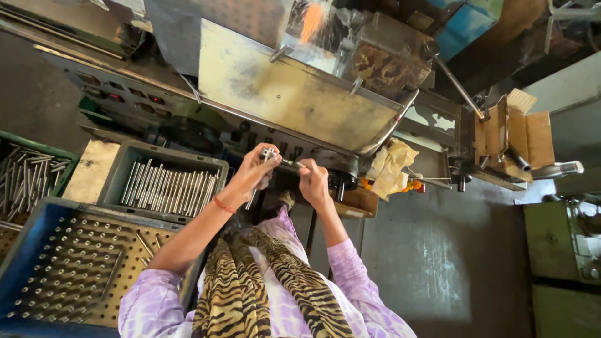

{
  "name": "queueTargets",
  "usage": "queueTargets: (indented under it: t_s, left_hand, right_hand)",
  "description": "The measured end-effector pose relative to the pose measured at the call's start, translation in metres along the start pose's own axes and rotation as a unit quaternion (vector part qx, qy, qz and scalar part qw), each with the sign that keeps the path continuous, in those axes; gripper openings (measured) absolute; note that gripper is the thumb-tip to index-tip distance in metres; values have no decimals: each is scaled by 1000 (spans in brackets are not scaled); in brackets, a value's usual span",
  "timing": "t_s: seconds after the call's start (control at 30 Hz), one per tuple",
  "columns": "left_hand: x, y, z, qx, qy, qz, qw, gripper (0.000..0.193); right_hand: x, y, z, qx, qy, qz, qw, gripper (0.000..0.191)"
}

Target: The person repeatedly picks up metal rods from a tray, inserts them into a grinding machine, and operates a lever to grind the ends. After each cycle, the person removes the rod and places it into a separate tray. The process is repeated for multiple rods.

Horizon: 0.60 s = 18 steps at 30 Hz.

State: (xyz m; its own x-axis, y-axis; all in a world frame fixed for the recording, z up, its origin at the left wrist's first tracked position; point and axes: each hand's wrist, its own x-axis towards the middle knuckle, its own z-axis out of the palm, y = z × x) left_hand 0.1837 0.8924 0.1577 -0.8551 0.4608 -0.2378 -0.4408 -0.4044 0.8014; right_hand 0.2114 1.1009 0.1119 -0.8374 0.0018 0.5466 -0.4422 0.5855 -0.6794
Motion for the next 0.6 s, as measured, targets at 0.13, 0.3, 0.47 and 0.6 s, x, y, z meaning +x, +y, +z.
queueTargets:
  t_s: [0.13,0.3,0.47,0.6]
  left_hand:
    - [0,18,7,5,3,-14,1000,15]
    - [-6,27,21,28,-12,-26,999,14]
    - [-25,31,49,130,19,190,973,19]
    - [-39,41,68,156,19,191,969,21]
  right_hand:
    - [9,-5,-13,-47,-38,-109,992,10]
    - [20,-20,-19,-56,-23,-159,985,15]
    - [19,-42,-28,-45,37,-136,989,29]
    - [24,-55,-47,-42,17,-128,991,40]
